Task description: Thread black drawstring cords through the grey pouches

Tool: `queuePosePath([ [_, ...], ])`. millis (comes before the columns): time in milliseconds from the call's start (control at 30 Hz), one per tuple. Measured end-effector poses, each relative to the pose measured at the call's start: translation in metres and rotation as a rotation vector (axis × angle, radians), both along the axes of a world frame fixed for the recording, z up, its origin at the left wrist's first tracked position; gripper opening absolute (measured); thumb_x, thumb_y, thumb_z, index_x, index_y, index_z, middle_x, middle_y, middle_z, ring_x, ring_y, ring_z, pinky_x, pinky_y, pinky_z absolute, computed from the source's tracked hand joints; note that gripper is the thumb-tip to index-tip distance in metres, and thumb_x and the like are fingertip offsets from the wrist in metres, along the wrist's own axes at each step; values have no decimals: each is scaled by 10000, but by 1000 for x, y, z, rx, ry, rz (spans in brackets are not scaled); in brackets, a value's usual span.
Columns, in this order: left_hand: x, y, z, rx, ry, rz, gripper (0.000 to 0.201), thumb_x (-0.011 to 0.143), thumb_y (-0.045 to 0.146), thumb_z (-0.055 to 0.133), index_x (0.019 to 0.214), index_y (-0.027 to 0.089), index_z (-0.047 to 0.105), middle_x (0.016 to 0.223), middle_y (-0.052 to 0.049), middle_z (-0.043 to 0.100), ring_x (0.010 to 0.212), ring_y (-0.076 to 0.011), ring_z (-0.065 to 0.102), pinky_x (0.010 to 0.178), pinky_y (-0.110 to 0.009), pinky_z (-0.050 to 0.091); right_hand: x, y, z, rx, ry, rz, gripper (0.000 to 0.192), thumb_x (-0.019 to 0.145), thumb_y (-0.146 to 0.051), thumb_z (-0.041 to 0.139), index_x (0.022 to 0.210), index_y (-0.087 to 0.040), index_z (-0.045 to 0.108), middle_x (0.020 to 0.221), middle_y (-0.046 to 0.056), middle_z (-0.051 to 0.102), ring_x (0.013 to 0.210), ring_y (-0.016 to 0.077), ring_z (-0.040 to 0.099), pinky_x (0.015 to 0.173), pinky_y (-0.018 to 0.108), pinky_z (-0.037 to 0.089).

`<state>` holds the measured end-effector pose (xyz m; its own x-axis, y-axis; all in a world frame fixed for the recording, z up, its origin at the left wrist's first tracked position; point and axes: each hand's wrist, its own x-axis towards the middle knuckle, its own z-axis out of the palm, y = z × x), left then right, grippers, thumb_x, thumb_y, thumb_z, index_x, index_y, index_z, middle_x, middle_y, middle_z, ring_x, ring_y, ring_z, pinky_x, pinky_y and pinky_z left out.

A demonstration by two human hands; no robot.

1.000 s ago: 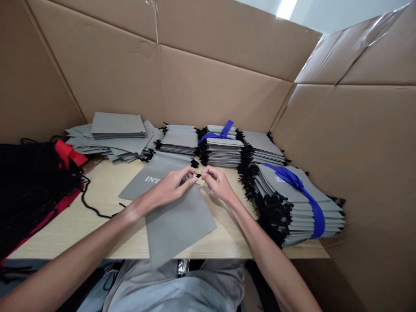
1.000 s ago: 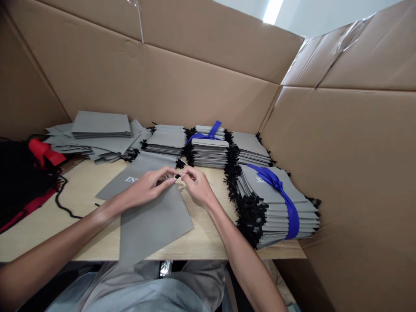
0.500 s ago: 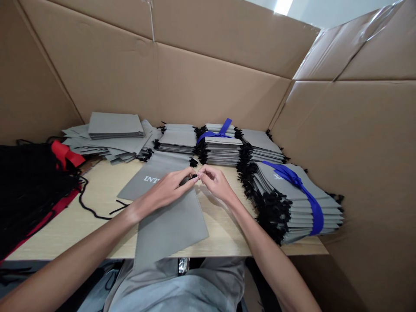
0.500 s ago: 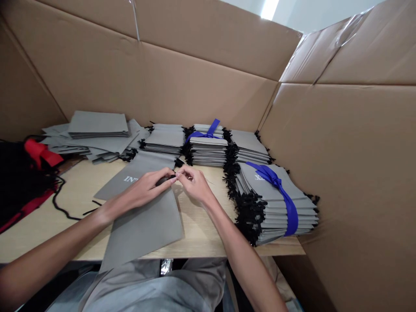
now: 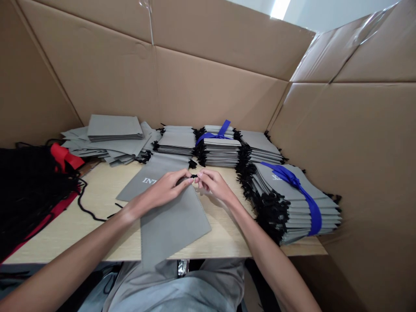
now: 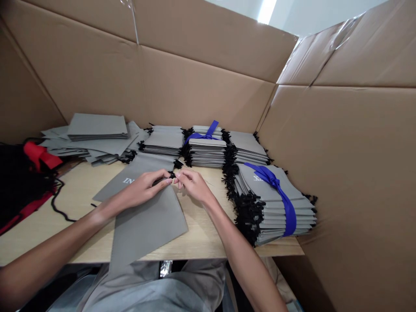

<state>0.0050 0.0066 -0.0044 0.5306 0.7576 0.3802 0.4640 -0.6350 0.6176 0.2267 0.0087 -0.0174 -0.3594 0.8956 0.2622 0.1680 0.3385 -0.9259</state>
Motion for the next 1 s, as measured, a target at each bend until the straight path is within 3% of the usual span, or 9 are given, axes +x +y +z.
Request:
queuePosePath([
  [267, -2, 3, -2, -40, -2, -11, 402, 1083, 542, 451, 1026, 222, 687, 956, -26, 780, 834, -217, 686, 816, -291, 507, 1, 2, -3, 87, -40, -50, 377, 1003, -533, 598, 828, -210, 681, 726, -6, 608, 677, 149, 523, 624, 264, 390],
  [367, -1, 2, -1, -44, -4, 18, 411, 1079, 552, 459, 1004, 223, 693, 916, -20, 780, 795, -216, 677, 784, -292, 501, 0, -1, -2, 146, -29, -84, 268, 968, -479, 693, 1034, -221, 725, 923, 21, 717, 788, 161, 619, 684, 266, 444],
  [433, -1, 1, 0, -47, -5, 10, 410, 1074, 554, 476, 1004, 225, 709, 934, -24, 795, 802, -220, 683, 784, -293, 502, -1, -3, -2, 169, -20, -82, 325, 935, -469, 765, 1168, -244, 733, 1109, 48, 759, 856, 168, 665, 702, 267, 468],
  [500, 0, 1, 0, -43, -8, -3, 407, 1066, 552, 495, 1010, 224, 729, 944, -26, 806, 795, -219, 682, 775, -291, 500, -2, -4, -2, 174, -24, -65, 322, 936, -480, 782, 1156, -246, 764, 1179, 64, 777, 858, 169, 681, 696, 272, 475],
  [767, 0, 0, 1, -48, -9, 10, 455, 1056, 595, 513, 990, 220, 763, 900, -15, 803, 786, -212, 676, 728, -279, 476, 1, 1, 0, 125, -16, -70, 416, 858, -602, 846, 963, -201, 818, 949, 70, 792, 793, 184, 646, 709, 294, 485],
  [1000, 0, -2, 2, -56, 46, -64, 453, 1058, 581, 512, 921, 217, 744, 794, -3, 753, 686, -185, 608, 680, -272, 437, 10, -1, 11, -39, 3, 66, 459, 746, -610, 925, 854, -181, 801, 880, 63, 769, 784, 179, 646, 706, 290, 483],
])
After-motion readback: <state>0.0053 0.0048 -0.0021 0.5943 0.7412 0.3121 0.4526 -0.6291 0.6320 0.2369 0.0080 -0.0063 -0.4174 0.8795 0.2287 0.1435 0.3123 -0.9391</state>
